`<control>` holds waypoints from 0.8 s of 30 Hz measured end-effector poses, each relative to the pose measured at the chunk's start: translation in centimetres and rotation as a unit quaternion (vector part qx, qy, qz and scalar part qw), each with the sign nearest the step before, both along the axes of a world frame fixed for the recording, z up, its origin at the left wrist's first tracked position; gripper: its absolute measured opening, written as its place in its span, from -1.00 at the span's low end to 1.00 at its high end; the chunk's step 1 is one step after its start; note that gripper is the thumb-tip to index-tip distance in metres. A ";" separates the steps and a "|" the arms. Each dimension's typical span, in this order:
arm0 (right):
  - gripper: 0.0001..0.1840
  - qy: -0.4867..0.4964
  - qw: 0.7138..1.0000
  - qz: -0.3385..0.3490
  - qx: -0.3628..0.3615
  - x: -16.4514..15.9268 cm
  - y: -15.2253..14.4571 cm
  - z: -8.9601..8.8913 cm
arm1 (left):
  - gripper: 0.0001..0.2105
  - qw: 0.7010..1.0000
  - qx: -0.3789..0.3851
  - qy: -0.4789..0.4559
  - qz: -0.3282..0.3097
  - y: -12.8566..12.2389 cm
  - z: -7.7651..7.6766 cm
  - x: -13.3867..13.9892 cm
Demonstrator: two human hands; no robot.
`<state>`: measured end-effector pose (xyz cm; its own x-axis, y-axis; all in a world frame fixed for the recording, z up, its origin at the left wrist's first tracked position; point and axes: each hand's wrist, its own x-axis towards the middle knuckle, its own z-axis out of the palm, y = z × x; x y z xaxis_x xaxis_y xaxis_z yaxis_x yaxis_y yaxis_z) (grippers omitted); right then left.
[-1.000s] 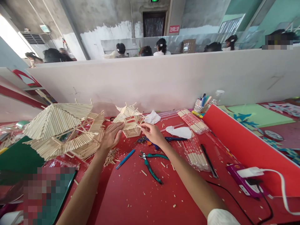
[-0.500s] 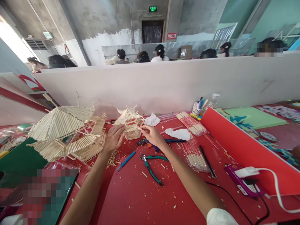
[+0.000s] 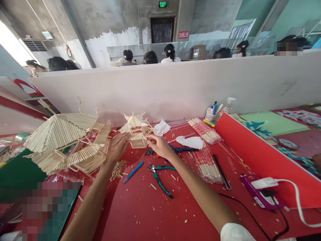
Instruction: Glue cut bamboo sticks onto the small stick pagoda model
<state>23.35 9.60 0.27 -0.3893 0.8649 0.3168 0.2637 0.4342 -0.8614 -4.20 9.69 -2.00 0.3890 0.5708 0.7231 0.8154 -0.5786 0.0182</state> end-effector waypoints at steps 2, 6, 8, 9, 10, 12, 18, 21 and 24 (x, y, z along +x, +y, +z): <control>-0.69 -0.008 1.000 0.005 0.008 -0.1 -0.1 0.0 | -0.71 1.000 -0.003 -0.003 -0.008 0.0 0.1 -0.4; -0.68 -0.013 1.000 0.006 0.011 -0.1 0.0 -0.1 | -0.70 0.999 -0.029 -0.016 -0.011 -0.1 0.2 -0.5; -0.68 -0.016 1.000 0.007 0.009 0.0 0.0 -0.2 | -0.70 0.999 -0.031 -0.027 -0.013 -0.2 0.3 -0.4; -0.67 -0.018 1.000 0.007 0.008 0.0 0.0 -0.2 | -0.70 0.999 -0.030 -0.032 -0.017 -0.3 0.3 -0.4; -0.67 -0.020 1.000 0.007 0.006 0.0 0.0 -0.1 | -0.70 0.999 -0.027 -0.035 -0.022 -0.4 0.4 -0.4; -0.67 -0.024 1.000 0.008 0.002 0.0 0.0 -0.1 | -0.68 0.998 -0.030 -0.038 -0.032 -0.6 0.7 -0.3; -0.65 -0.027 1.000 0.010 -0.001 0.0 0.1 -0.4 | -0.71 0.995 -0.067 -0.069 -0.031 -1.3 1.5 0.3; -0.63 -0.027 1.000 0.016 0.000 0.1 0.2 -0.5 | -0.67 0.993 -0.088 -0.081 -0.013 -1.6 1.8 0.8; -0.63 -0.024 1.000 0.018 -0.003 0.2 0.2 -0.4 | -0.61 0.992 -0.112 -0.064 0.006 -1.7 2.3 1.0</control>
